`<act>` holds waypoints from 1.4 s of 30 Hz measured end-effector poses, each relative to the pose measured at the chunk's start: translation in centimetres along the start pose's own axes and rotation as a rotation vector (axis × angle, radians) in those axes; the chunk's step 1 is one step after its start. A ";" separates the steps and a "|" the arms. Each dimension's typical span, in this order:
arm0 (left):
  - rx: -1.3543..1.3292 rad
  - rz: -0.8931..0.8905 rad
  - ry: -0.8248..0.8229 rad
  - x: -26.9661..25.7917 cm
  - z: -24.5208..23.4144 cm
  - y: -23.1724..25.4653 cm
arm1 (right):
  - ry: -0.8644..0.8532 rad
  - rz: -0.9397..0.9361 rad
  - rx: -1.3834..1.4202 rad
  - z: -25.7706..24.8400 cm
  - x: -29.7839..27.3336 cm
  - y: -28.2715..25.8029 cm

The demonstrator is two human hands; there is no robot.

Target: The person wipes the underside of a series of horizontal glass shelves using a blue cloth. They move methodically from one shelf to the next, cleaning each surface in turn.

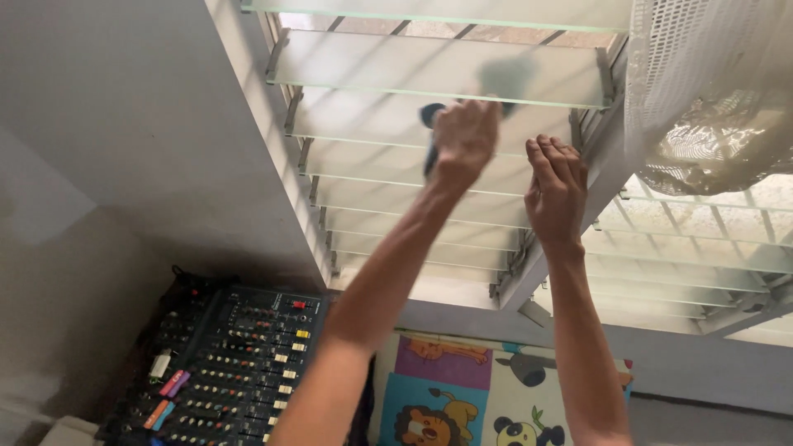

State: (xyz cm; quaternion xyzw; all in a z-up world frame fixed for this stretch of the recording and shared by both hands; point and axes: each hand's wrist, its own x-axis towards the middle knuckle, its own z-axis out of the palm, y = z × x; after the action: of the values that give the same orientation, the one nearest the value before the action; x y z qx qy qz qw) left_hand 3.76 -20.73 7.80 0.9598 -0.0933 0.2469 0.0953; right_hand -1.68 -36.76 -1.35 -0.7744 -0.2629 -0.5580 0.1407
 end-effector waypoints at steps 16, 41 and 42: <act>-0.031 -0.090 0.253 2.6 1.7 -6.8 | 0.063 0.085 0.062 0.7 0.2 -1.5; -0.098 0.098 0.442 6.7 9.4 -7.6 | 0.157 0.084 0.028 2.2 0.1 -0.2; -0.291 0.111 0.230 7.7 11.6 -6.9 | 0.143 0.096 0.011 2.1 -0.3 -0.5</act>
State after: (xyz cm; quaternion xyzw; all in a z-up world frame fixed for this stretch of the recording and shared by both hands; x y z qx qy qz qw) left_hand 17.27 -17.72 0.64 0.8948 -0.1694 0.3437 0.2291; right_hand -0.35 -35.36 -2.38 -0.7435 -0.2179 -0.6030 0.1899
